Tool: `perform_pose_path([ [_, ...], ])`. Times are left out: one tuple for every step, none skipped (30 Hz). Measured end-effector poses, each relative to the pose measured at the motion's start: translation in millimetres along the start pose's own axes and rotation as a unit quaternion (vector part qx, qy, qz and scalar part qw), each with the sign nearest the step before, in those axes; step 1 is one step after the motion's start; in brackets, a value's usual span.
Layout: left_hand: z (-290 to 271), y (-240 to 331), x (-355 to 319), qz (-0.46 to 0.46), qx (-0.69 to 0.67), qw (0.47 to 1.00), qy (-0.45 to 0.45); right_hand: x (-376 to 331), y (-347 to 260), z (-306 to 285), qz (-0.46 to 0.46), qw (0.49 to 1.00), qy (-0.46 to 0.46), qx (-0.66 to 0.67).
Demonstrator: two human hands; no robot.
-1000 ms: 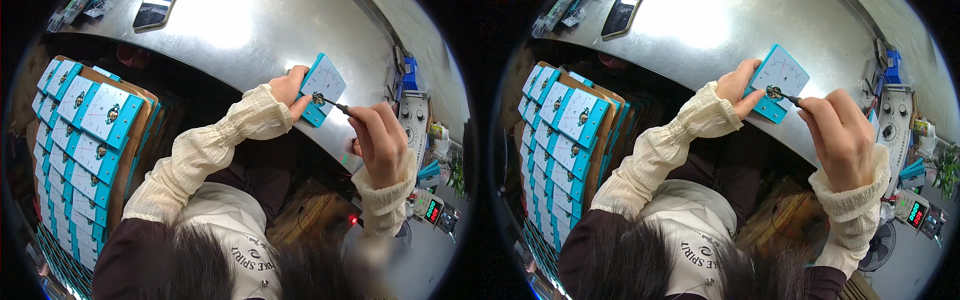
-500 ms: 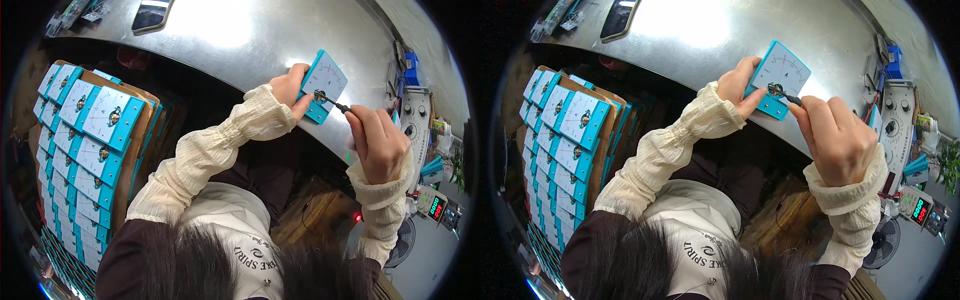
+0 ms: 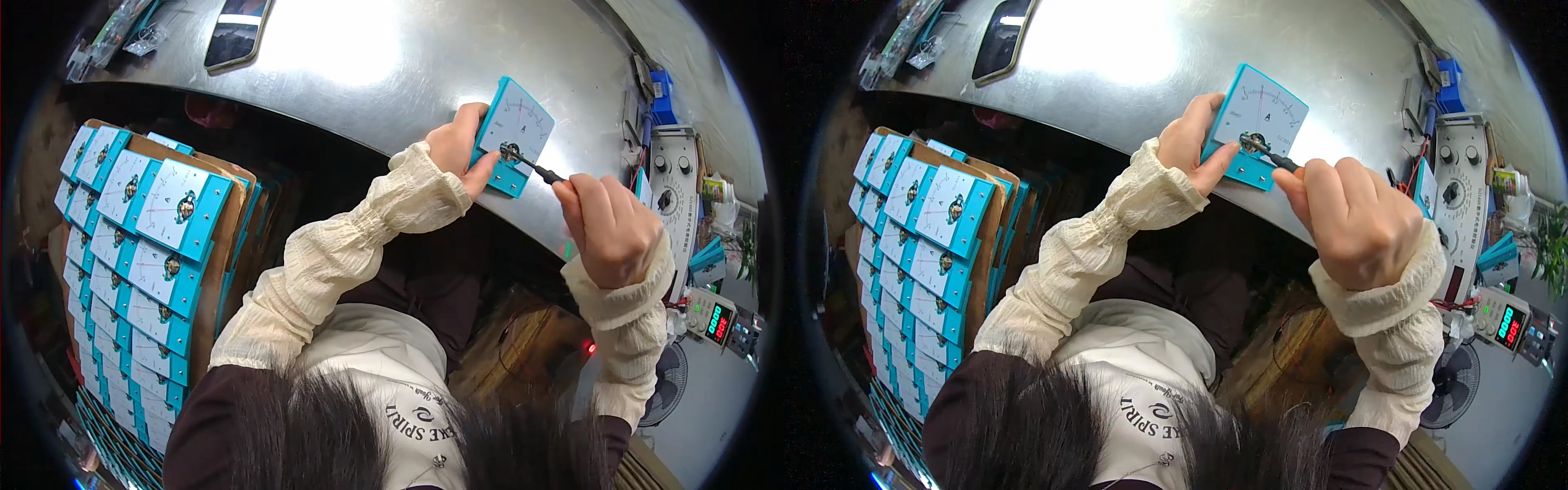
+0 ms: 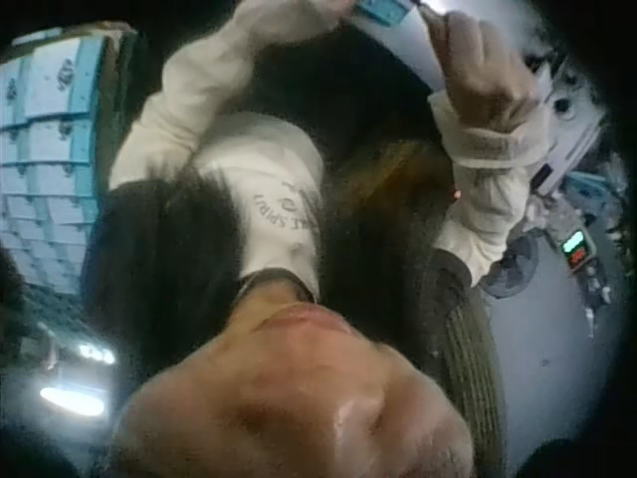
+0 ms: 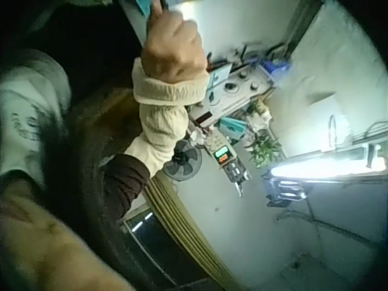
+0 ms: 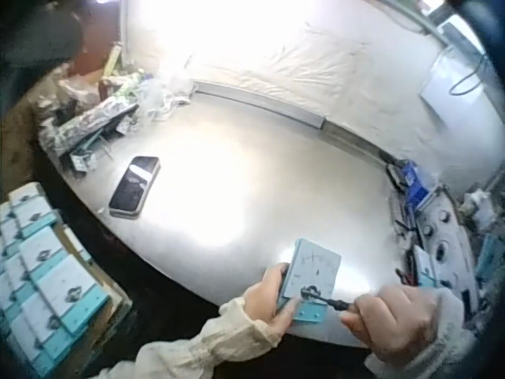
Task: Assembling and testing analog ampere meters by soldering wires and connecting to a power supply for calibration.
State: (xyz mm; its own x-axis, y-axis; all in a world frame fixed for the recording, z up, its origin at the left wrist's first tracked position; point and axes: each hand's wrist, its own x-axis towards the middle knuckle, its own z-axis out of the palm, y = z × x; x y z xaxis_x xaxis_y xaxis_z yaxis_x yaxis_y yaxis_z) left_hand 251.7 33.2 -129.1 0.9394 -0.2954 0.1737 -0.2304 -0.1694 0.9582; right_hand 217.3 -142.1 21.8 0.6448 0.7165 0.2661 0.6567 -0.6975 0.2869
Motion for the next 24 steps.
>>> perform_pose_path([
  [0, 0, -1, -0.001, 0.002, 1.000, 0.004, 0, 0, 1, 0.020, 1.000, -0.006, 0.001],
  [1, 0, -1, 0.001, 0.003, 1.000, 0.000, 1, 0, 1, 0.049, 0.999, -0.008, 0.006],
  [2, 0, -2, 0.011, 0.007, 1.000, 0.019, 1, -1, 2, 0.044, 0.999, -0.014, 0.001],
  [3, 0, -3, 0.022, 0.011, 0.999, 0.038, 1, -4, 4, 0.116, 0.981, 0.019, 0.153],
  [5, 0, -3, 0.026, 0.010, 0.999, 0.034, 2, -3, 4, 0.128, 0.966, 0.031, 0.221],
  [6, 0, -4, 0.031, -0.002, 0.998, 0.045, 2, -3, 4, 0.127, 0.959, 0.051, 0.248],
  [7, 0, -4, 0.035, -0.014, 0.998, 0.057, 1, -2, 4, 0.102, 0.964, 0.057, 0.239],
  [8, -1, -4, 0.037, -0.014, 0.998, 0.051, 1, 1, 5, 0.032, 0.982, 0.068, 0.176],
  [9, -1, -4, 0.039, -0.025, 0.996, 0.070, 0, 0, 7, 0.006, 0.988, 0.079, 0.135],
  [10, -2, -4, 0.036, -0.035, 0.995, 0.086, -1, 1, 8, 0.007, 0.988, 0.077, 0.134],
  [10, -2, -4, 0.003, -0.021, 0.996, 0.084, -4, 1, 8, 0.004, 0.992, 0.078, 0.100],
  [11, -3, -4, 0.006, -0.027, 0.996, 0.089, -7, 0, 7, 0.009, 0.996, 0.060, 0.067],
  [11, -4, -4, 0.029, -0.033, 0.994, 0.097, -10, 1, 7, 0.021, 0.999, 0.036, 0.011],
  [11, -5, -4, 0.047, 0.001, 0.994, 0.101, -11, 1, 8, 0.017, 0.999, 0.025, -0.014],
  [12, -5, -4, 0.043, 0.003, 0.996, 0.081, -13, 0, 9, 0.021, 0.999, 0.007, -0.034],
  [12, -6, -4, 0.037, -0.014, 0.995, 0.088, -15, 0, 7, 0.039, 0.999, -0.016, -0.011],
  [13, -7, -4, 0.020, -0.037, 0.995, 0.092, -15, -1, 8, 0.049, 0.998, -0.029, -0.019],
  [14, -7, -3, 0.091, -0.014, 0.988, 0.123, -14, -2, 11, 0.075, 0.997, -0.003, 0.003],
  [16, -7, -3, 0.094, -0.013, 0.989, 0.116, -13, -4, 12, 0.098, 0.995, 0.022, 0.026],
  [17, -7, -4, 0.073, -0.023, 0.990, 0.117, -12, -6, 12, 0.126, 0.983, 0.054, 0.121],
  [18, -6, -5, 0.051, -0.033, 0.991, 0.121, -11, -6, 11, 0.131, 0.982, 0.064, 0.120],
  [19, -5, -5, 0.072, -0.048, 0.988, 0.125, -11, -6, 9, 0.101, 0.980, 0.087, 0.151],
  [20, -4, -6, 0.073, -0.049, 0.988, 0.124, -10, -5, 9, 0.072, 0.974, 0.118, 0.181],
  [20, -4, -7, 0.085, -0.030, 0.988, 0.128, -12, -8, 5, 0.053, 0.982, 0.080, 0.165],
])
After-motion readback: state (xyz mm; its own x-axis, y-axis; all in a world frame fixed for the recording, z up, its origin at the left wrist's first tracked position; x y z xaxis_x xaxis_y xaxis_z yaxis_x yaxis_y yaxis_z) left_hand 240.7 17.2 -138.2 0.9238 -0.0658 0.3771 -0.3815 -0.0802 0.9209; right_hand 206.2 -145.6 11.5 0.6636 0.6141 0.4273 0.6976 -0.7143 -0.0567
